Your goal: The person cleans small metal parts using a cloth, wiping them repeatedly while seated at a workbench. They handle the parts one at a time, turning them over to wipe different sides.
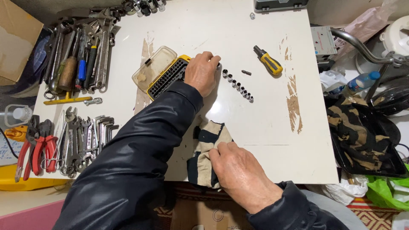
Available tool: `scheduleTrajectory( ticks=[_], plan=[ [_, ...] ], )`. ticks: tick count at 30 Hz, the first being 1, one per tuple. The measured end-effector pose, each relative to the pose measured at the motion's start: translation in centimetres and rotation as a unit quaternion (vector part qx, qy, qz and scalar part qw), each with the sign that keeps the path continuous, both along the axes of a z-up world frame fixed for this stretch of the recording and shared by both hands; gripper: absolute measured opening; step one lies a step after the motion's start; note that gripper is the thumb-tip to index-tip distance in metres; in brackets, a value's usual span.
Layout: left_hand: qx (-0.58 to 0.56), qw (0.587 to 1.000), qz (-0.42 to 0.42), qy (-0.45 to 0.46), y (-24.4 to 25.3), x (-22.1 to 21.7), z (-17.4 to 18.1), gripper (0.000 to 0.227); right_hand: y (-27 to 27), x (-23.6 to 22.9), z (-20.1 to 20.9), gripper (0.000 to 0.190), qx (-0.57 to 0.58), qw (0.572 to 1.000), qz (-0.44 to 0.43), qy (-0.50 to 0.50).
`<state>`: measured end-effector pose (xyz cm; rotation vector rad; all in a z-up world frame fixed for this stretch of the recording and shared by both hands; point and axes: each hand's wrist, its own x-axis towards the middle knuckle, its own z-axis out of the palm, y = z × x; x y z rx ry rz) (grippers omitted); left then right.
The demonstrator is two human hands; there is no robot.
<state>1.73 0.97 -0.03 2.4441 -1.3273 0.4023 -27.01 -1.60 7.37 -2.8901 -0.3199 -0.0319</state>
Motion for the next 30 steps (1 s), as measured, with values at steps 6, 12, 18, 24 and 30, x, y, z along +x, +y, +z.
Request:
scheduleTrajectory(
  ticks=[6, 12, 18, 24, 30],
  plan=[
    [0.050, 0.998, -0.009, -0.028, -0.9, 1.9, -1.9, 0.019, -0.3, 0.1, 1.2, 0.030, -0.034, 0.999, -0.028, -0.019],
    [0.068, 0.997, 0.016, -0.037, -0.7, 1.1, -1.3, 0.002, -0.9, 0.8, 2.9, 0.030, -0.001, 0.990, -0.067, -0.123],
    [-0.145, 0.951, 0.069, 0.263, 3.2, -3.3, 6.0, 0.025, -1.3, 1.6, 8.7, 0.016, 0.374, 0.901, -0.216, -0.024],
    [-0.202, 0.776, 0.170, 0.573, 9.5, -10.7, 16.5, 0.022, -2.5, 2.5, 7.4, 0.009, 0.734, 0.603, -0.312, 0.019],
    [-0.378, 0.578, 0.121, 0.713, 14.4, -15.6, 16.8, 0.015, -1.9, 2.5, 8.3, 0.011, 0.842, 0.480, -0.246, -0.014]
  ],
)
